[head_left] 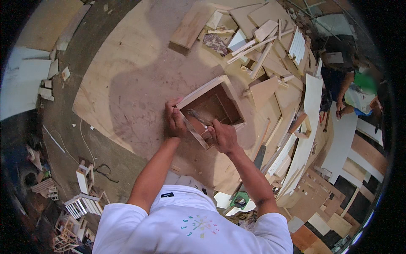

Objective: The person assembles a square wooden frame by joining pieces of wood and hammering nails into the corners, then uses a saw to cut a thin wooden strip on a workbench.

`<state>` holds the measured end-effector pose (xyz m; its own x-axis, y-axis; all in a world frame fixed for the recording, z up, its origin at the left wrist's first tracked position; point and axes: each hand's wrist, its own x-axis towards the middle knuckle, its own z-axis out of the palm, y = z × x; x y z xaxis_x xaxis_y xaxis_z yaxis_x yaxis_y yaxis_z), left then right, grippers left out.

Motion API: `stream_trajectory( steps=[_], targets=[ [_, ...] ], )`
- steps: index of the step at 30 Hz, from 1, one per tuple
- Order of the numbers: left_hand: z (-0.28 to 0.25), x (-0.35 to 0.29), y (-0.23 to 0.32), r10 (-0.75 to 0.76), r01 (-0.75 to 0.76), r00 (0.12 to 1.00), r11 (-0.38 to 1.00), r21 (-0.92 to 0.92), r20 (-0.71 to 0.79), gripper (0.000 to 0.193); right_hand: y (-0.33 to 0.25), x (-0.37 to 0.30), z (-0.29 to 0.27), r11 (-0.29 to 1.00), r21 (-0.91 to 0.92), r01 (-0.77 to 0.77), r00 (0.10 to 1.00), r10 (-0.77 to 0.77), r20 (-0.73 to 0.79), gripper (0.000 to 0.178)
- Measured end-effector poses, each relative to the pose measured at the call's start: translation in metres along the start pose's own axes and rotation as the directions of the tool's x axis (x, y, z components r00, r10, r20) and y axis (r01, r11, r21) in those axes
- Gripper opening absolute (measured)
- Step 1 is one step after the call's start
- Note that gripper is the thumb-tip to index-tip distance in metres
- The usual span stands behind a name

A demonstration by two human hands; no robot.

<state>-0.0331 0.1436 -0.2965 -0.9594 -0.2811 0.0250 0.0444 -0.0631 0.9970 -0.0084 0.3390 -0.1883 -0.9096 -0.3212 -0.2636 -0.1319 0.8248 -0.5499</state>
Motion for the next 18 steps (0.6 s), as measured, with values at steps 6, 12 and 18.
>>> stream_trajectory(
  steps=[6,12,18],
  targets=[
    [0.001,0.010,0.010,0.119,-0.119,0.993,0.990,0.074,0.005,0.051,0.006,0.016,-0.014,0.993,-0.053,0.102,0.994,-0.100,0.050,0.032],
    [0.005,0.001,-0.003,0.023,-0.024,0.995,1.000,-0.013,-0.093,0.049,0.024,0.029,-0.022,0.982,-0.023,0.187,0.980,-0.185,0.071,0.028],
    [0.009,0.007,0.006,0.081,-0.080,0.994,0.997,0.016,-0.068,0.046,0.029,0.030,-0.017,0.985,0.014,0.169,0.982,-0.170,0.085,0.026]
  ],
)
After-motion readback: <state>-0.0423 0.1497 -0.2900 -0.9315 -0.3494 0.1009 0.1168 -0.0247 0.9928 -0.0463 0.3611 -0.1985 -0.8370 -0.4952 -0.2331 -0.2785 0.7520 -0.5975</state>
